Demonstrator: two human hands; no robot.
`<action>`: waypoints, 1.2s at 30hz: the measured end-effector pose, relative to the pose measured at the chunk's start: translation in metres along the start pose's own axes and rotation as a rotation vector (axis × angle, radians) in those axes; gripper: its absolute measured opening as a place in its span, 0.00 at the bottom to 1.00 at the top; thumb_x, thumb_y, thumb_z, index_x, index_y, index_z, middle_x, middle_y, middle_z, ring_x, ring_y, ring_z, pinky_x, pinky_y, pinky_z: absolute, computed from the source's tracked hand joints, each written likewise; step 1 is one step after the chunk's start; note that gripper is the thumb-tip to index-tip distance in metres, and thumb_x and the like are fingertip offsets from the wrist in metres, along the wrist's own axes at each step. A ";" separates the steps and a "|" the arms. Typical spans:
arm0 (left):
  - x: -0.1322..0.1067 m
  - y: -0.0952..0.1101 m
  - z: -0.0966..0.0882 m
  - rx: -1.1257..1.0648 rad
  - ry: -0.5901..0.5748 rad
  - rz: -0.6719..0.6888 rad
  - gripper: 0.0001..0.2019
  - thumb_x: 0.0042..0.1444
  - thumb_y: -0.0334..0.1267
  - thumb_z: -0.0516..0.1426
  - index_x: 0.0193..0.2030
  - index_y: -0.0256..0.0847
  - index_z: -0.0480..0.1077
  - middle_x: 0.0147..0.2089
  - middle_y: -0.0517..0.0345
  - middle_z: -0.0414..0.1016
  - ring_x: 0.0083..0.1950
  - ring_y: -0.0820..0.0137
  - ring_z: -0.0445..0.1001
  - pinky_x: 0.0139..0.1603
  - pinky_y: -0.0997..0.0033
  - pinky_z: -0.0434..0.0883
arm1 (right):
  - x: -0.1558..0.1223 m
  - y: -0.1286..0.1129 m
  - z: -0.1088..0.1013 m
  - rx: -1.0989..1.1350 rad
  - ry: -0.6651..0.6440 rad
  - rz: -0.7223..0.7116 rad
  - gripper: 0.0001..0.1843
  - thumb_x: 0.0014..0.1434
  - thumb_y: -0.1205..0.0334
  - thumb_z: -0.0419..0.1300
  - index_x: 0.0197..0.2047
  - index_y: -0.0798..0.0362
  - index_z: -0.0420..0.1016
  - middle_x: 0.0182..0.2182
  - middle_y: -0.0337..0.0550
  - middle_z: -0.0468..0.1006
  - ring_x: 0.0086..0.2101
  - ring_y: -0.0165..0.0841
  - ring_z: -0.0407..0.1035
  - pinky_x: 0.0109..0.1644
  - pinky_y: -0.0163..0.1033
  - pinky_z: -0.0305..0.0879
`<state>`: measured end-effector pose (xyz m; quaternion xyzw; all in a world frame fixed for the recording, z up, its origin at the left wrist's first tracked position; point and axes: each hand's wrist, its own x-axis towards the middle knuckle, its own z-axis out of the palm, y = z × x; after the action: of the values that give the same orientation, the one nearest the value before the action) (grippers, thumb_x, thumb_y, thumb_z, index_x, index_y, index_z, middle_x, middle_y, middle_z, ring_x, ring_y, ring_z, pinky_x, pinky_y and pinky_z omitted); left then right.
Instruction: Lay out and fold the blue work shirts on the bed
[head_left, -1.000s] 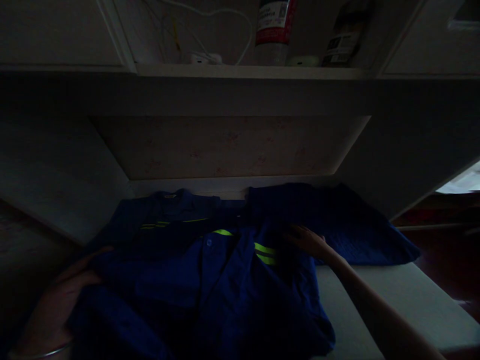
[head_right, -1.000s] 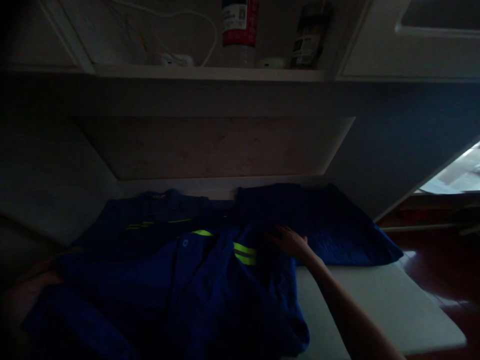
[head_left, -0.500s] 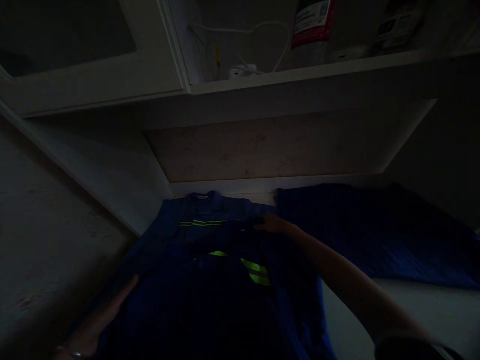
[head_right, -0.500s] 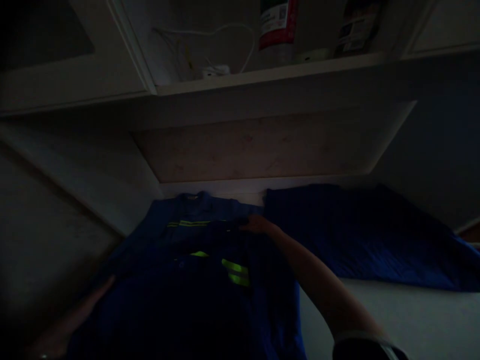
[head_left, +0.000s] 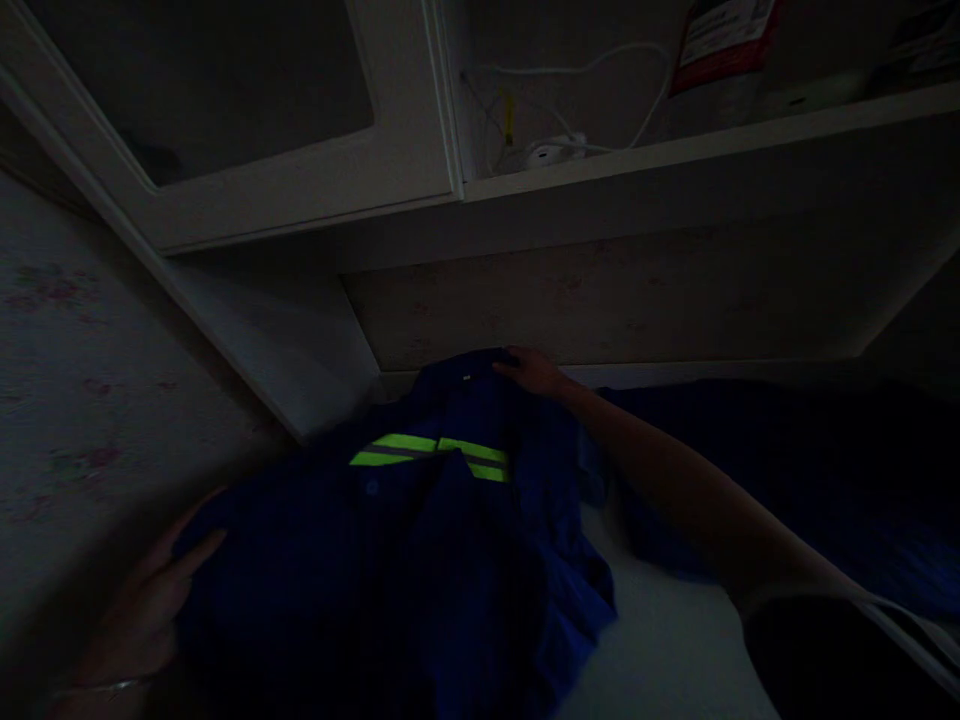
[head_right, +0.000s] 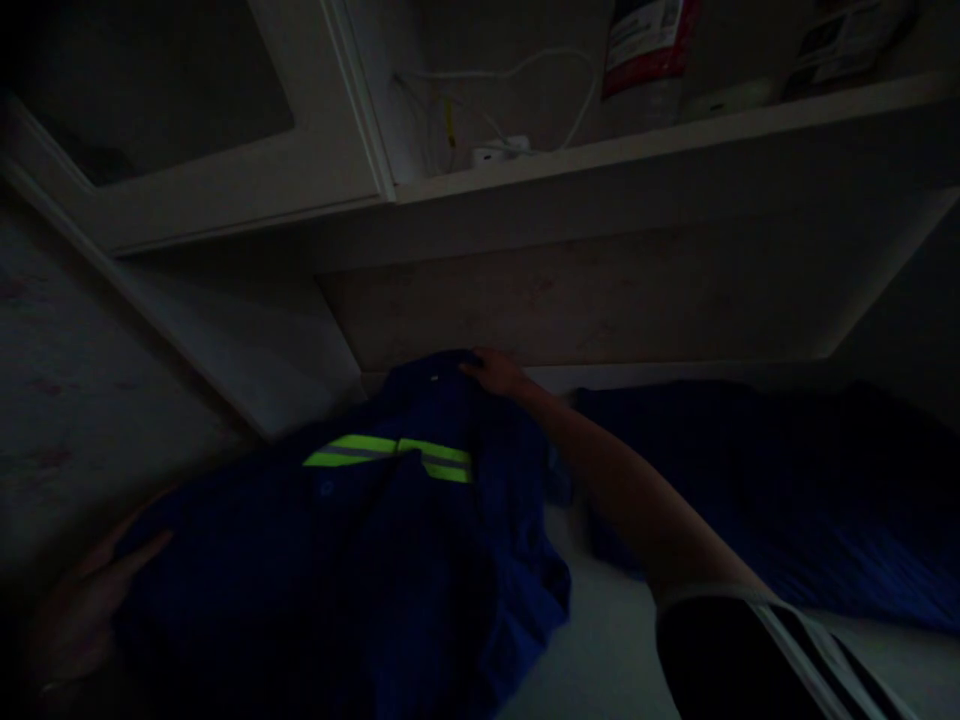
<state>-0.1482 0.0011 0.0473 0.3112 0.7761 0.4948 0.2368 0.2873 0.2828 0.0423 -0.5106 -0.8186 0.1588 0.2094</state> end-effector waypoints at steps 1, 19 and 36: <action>0.015 0.002 0.000 0.025 0.008 0.013 0.27 0.53 0.47 0.58 0.61 0.52 0.65 0.51 0.74 0.79 0.55 0.62 0.74 0.55 0.63 0.70 | 0.013 -0.008 0.002 -0.005 0.037 0.024 0.26 0.70 0.46 0.45 0.59 0.55 0.67 0.54 0.52 0.74 0.52 0.41 0.69 0.56 0.44 0.63; 0.023 -0.096 0.160 0.806 -0.431 0.510 0.28 0.63 0.50 0.44 0.61 0.31 0.64 0.62 0.39 0.69 0.63 0.56 0.68 0.66 0.54 0.62 | -0.081 -0.070 0.136 0.323 -0.557 -0.119 0.31 0.54 0.62 0.66 0.61 0.56 0.69 0.56 0.48 0.75 0.52 0.39 0.71 0.54 0.39 0.67; -0.084 -0.065 0.217 0.649 -0.597 0.850 0.18 0.64 0.46 0.50 0.55 0.41 0.70 0.58 0.48 0.73 0.59 0.63 0.71 0.63 0.56 0.67 | -0.141 -0.043 0.116 -0.046 -0.340 -0.340 0.17 0.63 0.55 0.58 0.53 0.46 0.76 0.65 0.50 0.62 0.64 0.48 0.55 0.65 0.60 0.50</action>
<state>0.0406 0.0543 -0.0934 0.7750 0.5952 0.1759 0.1191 0.2511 0.1316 -0.0631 -0.3361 -0.9197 0.1863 0.0805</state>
